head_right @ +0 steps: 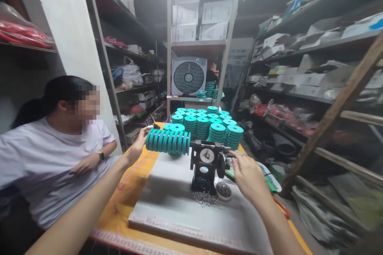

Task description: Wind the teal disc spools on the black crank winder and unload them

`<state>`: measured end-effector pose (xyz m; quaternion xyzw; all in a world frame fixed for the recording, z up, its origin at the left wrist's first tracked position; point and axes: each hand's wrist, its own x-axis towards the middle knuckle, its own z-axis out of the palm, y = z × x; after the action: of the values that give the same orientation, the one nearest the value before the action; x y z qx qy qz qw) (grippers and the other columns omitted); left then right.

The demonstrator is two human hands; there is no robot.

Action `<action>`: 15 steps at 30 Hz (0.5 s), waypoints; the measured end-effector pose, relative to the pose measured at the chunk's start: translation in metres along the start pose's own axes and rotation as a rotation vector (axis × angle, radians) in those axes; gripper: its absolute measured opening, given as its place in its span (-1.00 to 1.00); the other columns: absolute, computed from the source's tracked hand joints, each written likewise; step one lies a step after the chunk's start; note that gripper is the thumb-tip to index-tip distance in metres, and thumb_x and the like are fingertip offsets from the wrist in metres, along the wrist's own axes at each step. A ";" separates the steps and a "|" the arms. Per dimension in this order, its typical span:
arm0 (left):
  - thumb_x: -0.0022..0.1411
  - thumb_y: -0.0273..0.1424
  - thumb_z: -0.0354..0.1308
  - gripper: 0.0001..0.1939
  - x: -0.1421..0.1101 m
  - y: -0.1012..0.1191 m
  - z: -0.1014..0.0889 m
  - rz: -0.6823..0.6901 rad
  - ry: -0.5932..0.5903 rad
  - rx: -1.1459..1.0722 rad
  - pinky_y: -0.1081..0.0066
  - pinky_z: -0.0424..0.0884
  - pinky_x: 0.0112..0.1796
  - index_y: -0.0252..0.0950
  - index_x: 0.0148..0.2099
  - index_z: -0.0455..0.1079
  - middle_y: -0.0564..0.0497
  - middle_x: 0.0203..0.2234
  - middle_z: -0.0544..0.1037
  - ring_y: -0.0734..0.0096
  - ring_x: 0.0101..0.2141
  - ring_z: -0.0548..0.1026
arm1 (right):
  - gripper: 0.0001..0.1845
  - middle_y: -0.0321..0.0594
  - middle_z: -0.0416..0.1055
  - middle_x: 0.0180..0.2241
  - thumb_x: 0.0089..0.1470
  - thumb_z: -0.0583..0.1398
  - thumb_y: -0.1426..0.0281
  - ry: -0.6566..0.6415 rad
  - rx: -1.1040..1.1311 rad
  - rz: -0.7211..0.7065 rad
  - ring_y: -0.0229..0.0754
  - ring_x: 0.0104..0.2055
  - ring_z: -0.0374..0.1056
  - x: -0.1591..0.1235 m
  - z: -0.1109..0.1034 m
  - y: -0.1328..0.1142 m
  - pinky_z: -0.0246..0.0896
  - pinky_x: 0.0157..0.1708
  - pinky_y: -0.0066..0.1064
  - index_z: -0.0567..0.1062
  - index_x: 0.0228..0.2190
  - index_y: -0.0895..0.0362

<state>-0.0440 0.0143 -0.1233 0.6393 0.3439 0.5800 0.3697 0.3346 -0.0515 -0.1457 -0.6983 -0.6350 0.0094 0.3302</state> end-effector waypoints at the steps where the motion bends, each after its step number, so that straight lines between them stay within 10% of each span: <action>1: 0.33 -0.21 -0.07 -0.56 -0.001 0.000 0.001 0.006 -0.020 -0.002 0.37 0.25 -0.09 -0.27 0.19 0.09 -0.10 -0.04 0.33 0.29 -0.06 0.33 | -0.51 -0.32 0.25 0.03 0.15 -0.10 0.18 -0.018 -0.012 0.024 -0.22 0.13 0.14 0.002 0.007 0.005 0.00 0.21 -0.27 0.41 0.00 0.00; 15: 0.32 -0.20 -0.04 -0.60 0.001 -0.003 -0.001 0.060 -0.024 0.038 0.49 0.28 -0.12 -0.19 0.14 0.06 -0.04 -0.05 0.37 0.44 -0.15 0.37 | -0.37 -0.11 0.40 -0.33 -0.11 0.05 0.12 0.120 0.486 0.299 -0.43 -0.41 0.25 0.044 0.039 0.043 0.09 -0.38 -0.65 0.49 -0.10 0.26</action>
<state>-0.0447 0.0161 -0.1253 0.6631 0.3310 0.5765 0.3439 0.3638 0.0070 -0.1785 -0.6838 -0.4837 0.1684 0.5197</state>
